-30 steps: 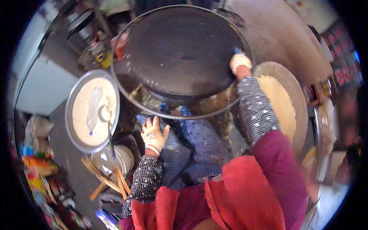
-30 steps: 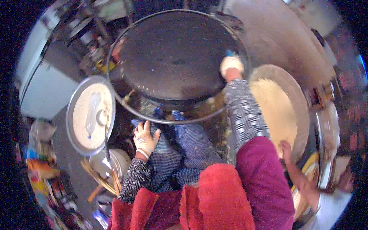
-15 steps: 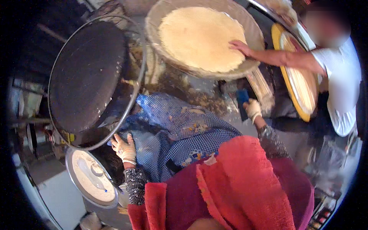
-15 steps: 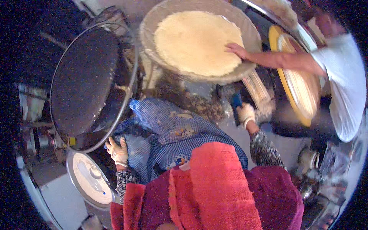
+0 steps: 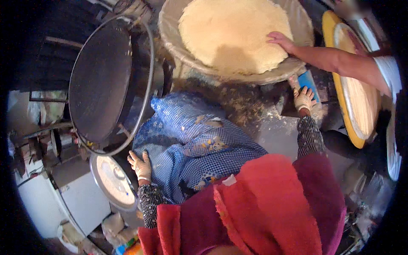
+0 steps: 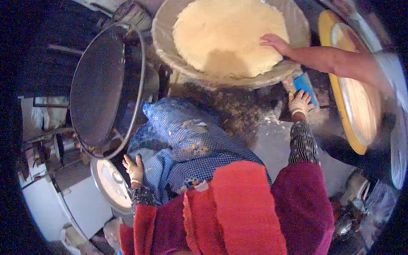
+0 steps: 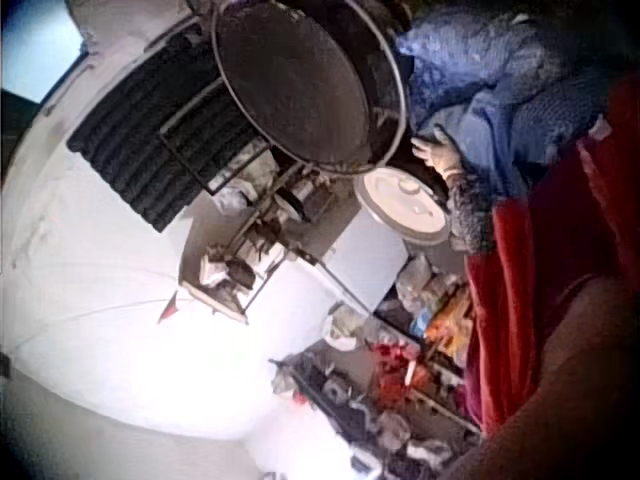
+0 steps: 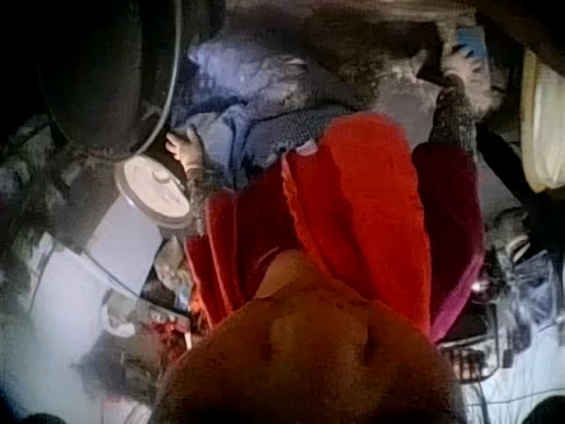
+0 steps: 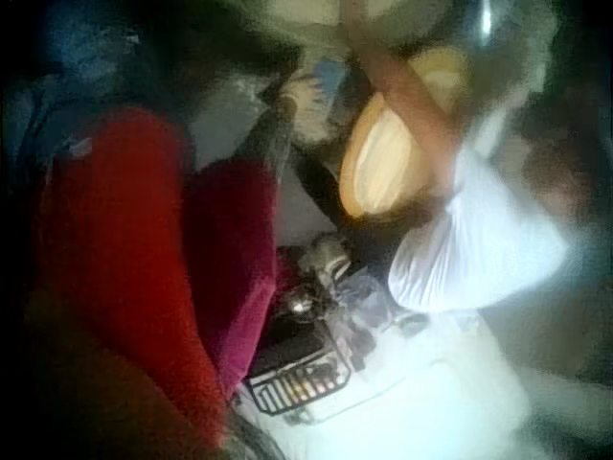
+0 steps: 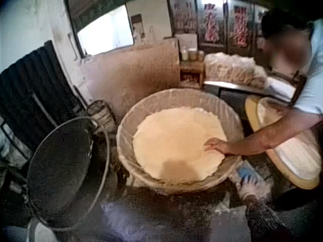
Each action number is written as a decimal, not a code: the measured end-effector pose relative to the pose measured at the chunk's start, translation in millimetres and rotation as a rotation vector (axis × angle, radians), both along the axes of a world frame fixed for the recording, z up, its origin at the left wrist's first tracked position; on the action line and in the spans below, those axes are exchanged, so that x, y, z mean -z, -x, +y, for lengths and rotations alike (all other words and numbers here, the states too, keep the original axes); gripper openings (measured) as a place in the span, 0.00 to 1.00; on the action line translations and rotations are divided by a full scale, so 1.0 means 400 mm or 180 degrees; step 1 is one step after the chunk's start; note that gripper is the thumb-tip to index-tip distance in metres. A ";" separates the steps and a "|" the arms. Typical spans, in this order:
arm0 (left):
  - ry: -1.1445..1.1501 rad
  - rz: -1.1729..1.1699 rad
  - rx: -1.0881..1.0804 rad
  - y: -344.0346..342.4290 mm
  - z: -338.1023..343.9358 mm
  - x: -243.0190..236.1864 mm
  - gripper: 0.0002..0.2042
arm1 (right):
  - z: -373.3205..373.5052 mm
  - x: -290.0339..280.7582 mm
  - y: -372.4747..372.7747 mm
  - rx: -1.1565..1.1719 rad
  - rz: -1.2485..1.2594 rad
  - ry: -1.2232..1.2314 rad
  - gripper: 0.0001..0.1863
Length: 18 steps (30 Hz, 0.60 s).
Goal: The person cleans a large griddle using a blue scraper and a cloth, then pours batter from a bowl onto the griddle and spreads it into a thin layer using a long wooden stick.
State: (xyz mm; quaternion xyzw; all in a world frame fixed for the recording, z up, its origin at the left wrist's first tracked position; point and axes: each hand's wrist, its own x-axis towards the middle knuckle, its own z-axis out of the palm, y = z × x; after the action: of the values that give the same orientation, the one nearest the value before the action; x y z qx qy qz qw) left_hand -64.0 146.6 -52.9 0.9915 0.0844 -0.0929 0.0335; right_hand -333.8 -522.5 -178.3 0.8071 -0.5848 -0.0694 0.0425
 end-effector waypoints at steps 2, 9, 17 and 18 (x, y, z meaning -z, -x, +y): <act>0.0030 0.0098 -0.0266 0.026 -0.004 -0.027 0.41 | 0.085 -0.004 -0.048 -0.0891 -0.0323 0.0411 0.30; -0.0212 0.0112 -0.0383 0.084 0.008 -0.030 0.42 | 0.405 0.139 -0.229 -0.2490 -0.1069 -0.1569 0.13; 0.0106 -0.0190 -0.0238 0.086 -0.001 -0.030 0.36 | 0.595 0.208 -0.740 -0.2286 -0.1394 -0.3468 0.22; 0.0148 -0.0228 -0.0282 0.092 0.013 -0.026 0.36 | 0.639 0.226 -0.829 -0.2136 -0.1714 -0.3462 0.23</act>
State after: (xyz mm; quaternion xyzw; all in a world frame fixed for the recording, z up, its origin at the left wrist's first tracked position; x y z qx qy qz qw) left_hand -100.9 151.8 -42.5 0.9885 0.1248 -0.0577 0.0636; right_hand -2.2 -266.8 -268.8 0.8401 -0.1758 -0.1330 -0.4956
